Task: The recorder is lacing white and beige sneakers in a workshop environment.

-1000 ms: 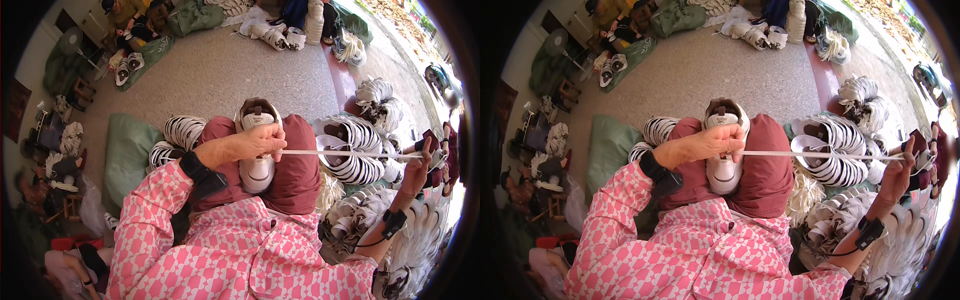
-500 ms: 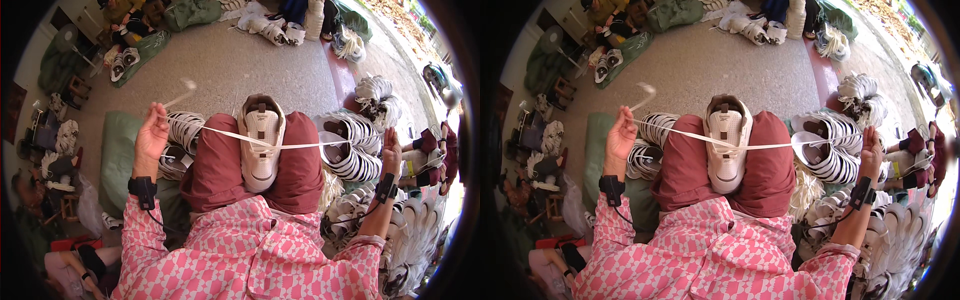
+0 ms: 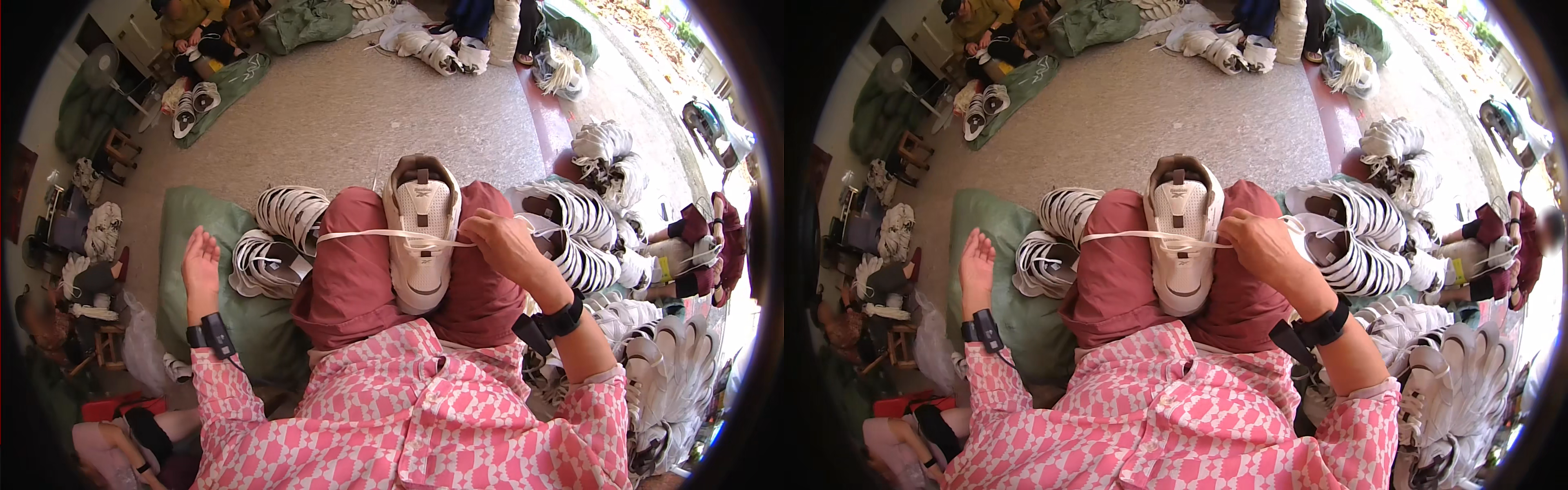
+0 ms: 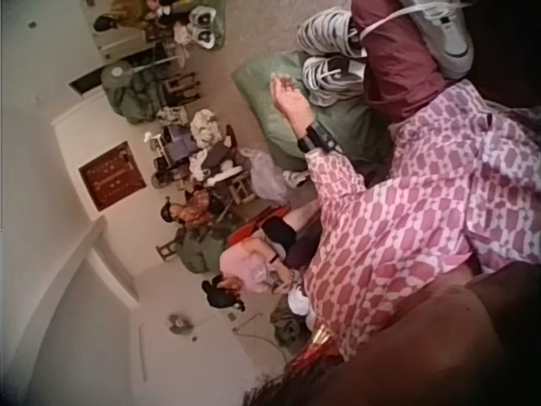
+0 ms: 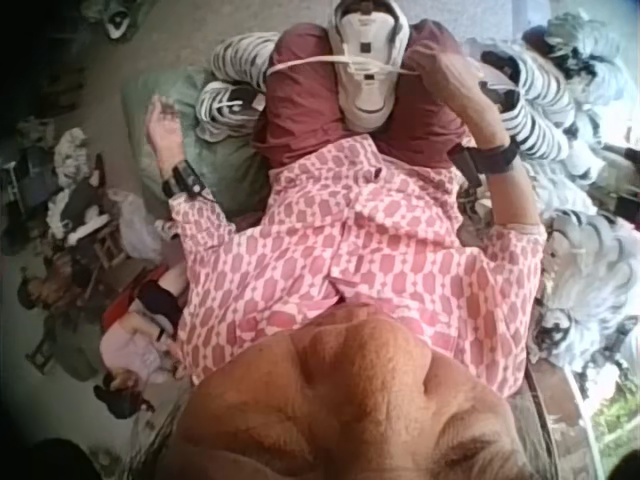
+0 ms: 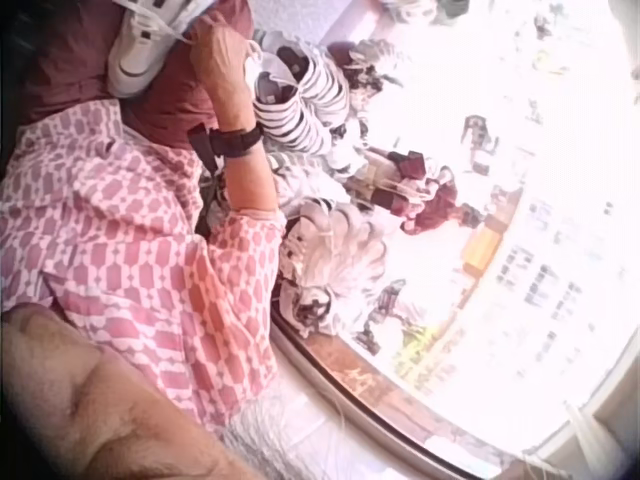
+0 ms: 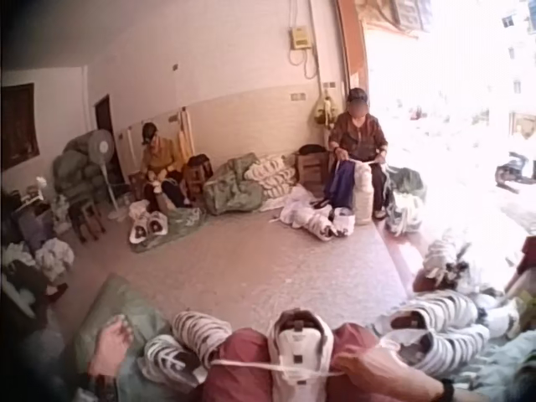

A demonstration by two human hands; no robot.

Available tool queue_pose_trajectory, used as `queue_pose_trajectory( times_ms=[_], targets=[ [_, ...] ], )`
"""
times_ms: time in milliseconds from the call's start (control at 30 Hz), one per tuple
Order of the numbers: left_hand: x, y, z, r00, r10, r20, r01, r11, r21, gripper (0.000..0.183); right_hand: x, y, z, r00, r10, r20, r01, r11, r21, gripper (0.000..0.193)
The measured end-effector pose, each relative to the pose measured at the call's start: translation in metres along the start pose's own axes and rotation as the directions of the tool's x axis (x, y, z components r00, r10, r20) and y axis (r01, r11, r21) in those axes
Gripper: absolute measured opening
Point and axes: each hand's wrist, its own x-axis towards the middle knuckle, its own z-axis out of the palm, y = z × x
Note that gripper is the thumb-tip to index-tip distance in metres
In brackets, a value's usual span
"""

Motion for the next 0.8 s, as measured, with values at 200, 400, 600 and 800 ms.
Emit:
queue_pose_trajectory(
  times_ms=[200,400,600,800],
  targets=[
    [-0.118,-0.018,0.181,0.432,0.274,0.859,-0.807,0.544,0.232,0.010,0.011,-0.007,0.007,0.991,-0.062,0.116,0.079,0.987,-0.143,0.010],
    [-0.150,-0.093,0.266,-0.092,0.262,0.961,-0.971,0.188,-0.144,0.013,0.015,-0.015,0.004,0.986,0.126,0.112,-0.144,0.975,0.171,0.009],
    [-0.149,-0.094,0.269,0.027,0.116,0.993,-0.913,0.407,-0.022,0.010,0.029,-0.021,-0.019,0.989,0.132,0.065,-0.132,0.991,0.000,0.032],
    [-0.155,-0.106,0.274,-0.021,0.166,0.986,-0.950,0.303,-0.072,0.010,0.037,-0.008,-0.028,0.972,-0.115,0.206,0.113,0.993,0.018,0.037]
  ],
)
